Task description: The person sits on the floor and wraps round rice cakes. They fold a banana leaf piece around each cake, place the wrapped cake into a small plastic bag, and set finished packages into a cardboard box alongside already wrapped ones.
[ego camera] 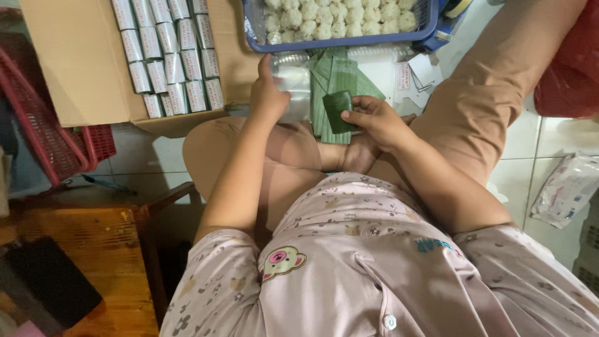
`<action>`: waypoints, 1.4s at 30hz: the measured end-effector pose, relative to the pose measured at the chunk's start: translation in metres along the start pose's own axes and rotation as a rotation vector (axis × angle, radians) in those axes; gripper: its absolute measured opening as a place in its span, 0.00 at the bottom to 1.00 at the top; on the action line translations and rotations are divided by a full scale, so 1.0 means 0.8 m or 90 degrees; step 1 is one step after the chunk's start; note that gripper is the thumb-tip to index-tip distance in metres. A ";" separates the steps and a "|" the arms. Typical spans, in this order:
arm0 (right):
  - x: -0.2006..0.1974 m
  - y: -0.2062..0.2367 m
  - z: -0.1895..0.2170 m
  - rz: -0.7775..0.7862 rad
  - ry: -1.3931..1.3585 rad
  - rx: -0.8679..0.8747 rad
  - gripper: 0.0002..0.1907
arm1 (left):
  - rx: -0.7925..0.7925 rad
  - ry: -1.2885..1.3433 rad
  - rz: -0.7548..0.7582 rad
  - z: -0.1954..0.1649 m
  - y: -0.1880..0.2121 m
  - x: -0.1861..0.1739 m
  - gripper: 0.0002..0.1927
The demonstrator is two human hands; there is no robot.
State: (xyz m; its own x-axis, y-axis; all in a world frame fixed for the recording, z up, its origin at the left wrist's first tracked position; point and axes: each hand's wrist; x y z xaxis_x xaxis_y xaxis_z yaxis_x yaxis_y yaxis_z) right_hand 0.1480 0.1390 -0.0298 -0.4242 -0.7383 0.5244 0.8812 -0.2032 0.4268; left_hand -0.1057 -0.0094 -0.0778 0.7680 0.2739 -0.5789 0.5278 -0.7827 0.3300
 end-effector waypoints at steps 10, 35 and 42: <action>0.035 -0.014 0.030 0.179 0.215 -0.100 0.23 | -0.045 0.470 0.258 -0.040 0.039 -0.014 0.38; 0.033 0.027 0.036 0.296 -0.021 0.013 0.21 | 0.116 0.359 -0.074 -0.053 0.044 0.015 0.21; 0.026 0.021 0.029 0.228 0.052 -0.014 0.23 | 0.317 0.529 0.016 -0.032 0.045 -0.051 0.28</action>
State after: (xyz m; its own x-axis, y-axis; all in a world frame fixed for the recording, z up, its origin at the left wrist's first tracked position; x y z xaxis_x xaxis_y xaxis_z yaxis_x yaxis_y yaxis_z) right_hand 0.1495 0.1352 0.0055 -0.0703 -0.8142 0.5763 0.9755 0.0646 0.2103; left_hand -0.1083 -0.0345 -0.0230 0.8892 0.4123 0.1984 0.4408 -0.8882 -0.1296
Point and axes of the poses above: each hand's wrist, its own y-axis away from the middle knuckle, its own x-axis out of the palm, z = x × y, and after that the axes turned 11 degrees about z, right-handed
